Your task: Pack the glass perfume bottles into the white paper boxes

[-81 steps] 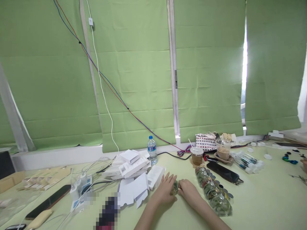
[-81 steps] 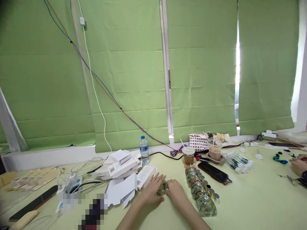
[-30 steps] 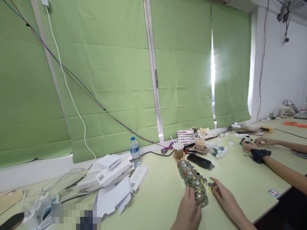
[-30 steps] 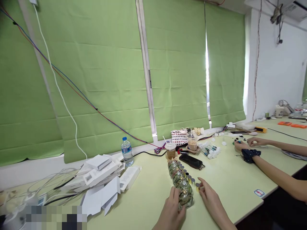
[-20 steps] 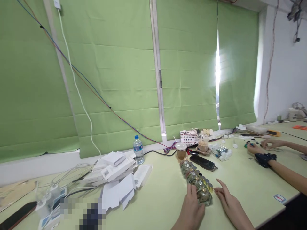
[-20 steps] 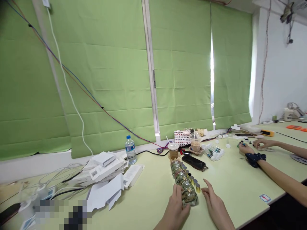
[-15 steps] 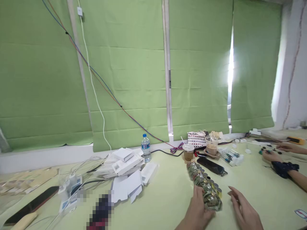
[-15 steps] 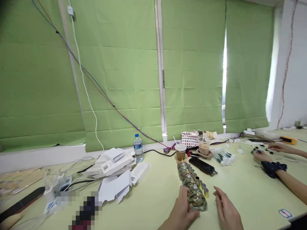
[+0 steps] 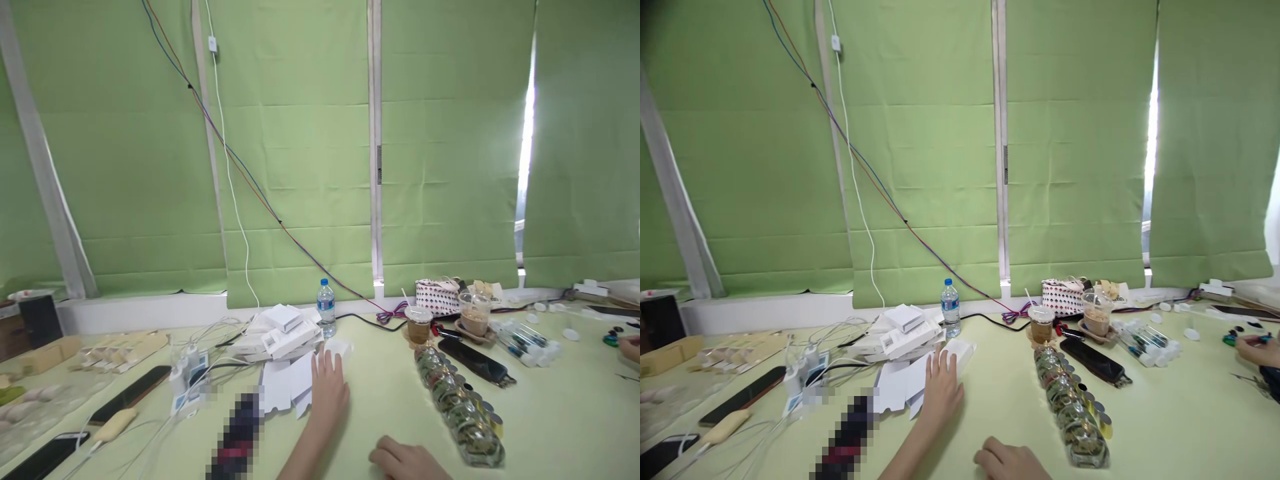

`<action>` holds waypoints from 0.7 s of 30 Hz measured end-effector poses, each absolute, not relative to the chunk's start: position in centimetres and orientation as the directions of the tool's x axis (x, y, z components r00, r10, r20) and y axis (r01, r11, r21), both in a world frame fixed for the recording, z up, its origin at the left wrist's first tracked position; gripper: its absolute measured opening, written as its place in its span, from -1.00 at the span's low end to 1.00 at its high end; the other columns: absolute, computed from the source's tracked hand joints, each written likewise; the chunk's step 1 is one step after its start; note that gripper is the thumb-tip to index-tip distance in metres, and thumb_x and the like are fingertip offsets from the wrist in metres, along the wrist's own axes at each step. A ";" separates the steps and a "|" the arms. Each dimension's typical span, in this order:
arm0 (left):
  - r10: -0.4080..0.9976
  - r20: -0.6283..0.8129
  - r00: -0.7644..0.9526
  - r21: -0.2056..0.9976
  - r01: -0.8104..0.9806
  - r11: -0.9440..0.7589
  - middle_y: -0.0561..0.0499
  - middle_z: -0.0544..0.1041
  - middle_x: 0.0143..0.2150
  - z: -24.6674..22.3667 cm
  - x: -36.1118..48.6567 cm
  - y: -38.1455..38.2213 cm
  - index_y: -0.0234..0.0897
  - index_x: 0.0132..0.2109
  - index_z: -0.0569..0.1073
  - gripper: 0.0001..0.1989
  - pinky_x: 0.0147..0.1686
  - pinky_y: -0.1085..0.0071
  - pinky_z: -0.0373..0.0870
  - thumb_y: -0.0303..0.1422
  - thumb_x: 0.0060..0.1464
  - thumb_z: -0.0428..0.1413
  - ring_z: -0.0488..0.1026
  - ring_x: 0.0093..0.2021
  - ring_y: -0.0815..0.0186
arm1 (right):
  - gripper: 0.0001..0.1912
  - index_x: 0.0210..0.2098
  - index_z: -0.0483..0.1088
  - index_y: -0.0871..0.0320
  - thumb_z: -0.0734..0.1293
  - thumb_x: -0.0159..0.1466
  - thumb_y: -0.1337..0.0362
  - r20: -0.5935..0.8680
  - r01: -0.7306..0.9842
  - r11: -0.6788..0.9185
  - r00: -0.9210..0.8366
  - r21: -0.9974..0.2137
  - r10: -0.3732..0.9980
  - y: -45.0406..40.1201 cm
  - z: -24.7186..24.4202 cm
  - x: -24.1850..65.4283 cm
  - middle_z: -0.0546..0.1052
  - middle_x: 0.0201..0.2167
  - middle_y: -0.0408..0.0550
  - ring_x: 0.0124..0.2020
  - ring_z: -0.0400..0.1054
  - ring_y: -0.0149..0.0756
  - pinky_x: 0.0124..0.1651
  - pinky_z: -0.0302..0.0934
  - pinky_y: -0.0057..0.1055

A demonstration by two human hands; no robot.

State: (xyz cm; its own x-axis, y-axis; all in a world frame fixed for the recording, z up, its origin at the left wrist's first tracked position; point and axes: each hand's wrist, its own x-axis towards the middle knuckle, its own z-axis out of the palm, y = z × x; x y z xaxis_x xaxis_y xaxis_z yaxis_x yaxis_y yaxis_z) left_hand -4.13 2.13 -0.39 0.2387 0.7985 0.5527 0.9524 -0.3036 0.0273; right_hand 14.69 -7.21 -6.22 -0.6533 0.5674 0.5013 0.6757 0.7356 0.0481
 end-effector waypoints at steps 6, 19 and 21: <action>0.922 0.366 0.125 0.007 0.990 -0.137 -0.43 0.38 0.15 -0.3 -5.0 5.8 -0.58 0.21 0.23 -0.25 0.24 -0.12 -0.21 -0.37 -0.16 0.16 -0.05 0.32 -0.27 | -0.67 -0.10 0.33 0.08 0.16 0.18 0.46 0.378 0.684 0.693 -0.594 -0.227 0.710 -1.9 -3.3 8.8 0.47 -0.11 -0.03 -0.27 0.46 -0.25 -0.27 0.26 -0.46; 0.839 0.416 0.352 0.141 0.886 -0.442 -0.27 0.37 0.14 -0.4 -2.7 1.8 -0.34 0.25 0.20 -0.34 0.23 -0.12 -0.07 -0.31 -0.02 0.05 0.21 0.19 -0.06 | -0.42 -0.36 0.26 0.11 0.39 -0.08 -0.23 -0.044 -0.349 0.004 0.131 -0.937 0.990 3.3 -5.2 10.6 0.41 -0.65 -0.22 -0.78 0.27 -0.42 -0.75 0.08 -0.53; 0.801 0.411 0.435 0.180 0.823 -0.539 -0.23 0.36 0.16 -0.1 -2.9 1.0 -0.25 0.25 0.21 -0.33 0.24 -0.14 -0.11 -0.16 0.00 0.08 0.18 0.22 -0.07 | -0.40 -0.36 0.28 0.12 0.44 -0.15 -0.21 -0.016 -0.352 0.048 0.176 -0.935 0.984 3.0 -4.8 10.6 0.33 -0.77 -0.30 -0.84 0.15 -0.45 -0.78 -0.05 -0.55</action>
State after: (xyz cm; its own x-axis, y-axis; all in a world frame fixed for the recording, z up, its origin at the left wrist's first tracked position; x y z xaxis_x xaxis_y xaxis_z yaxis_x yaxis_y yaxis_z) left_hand -2.93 1.01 -0.09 0.4351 0.8013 0.4107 0.8229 -0.5390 0.1797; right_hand 10.57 3.05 -4.77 0.1760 0.9843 -0.0158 -0.3518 0.0479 -0.9348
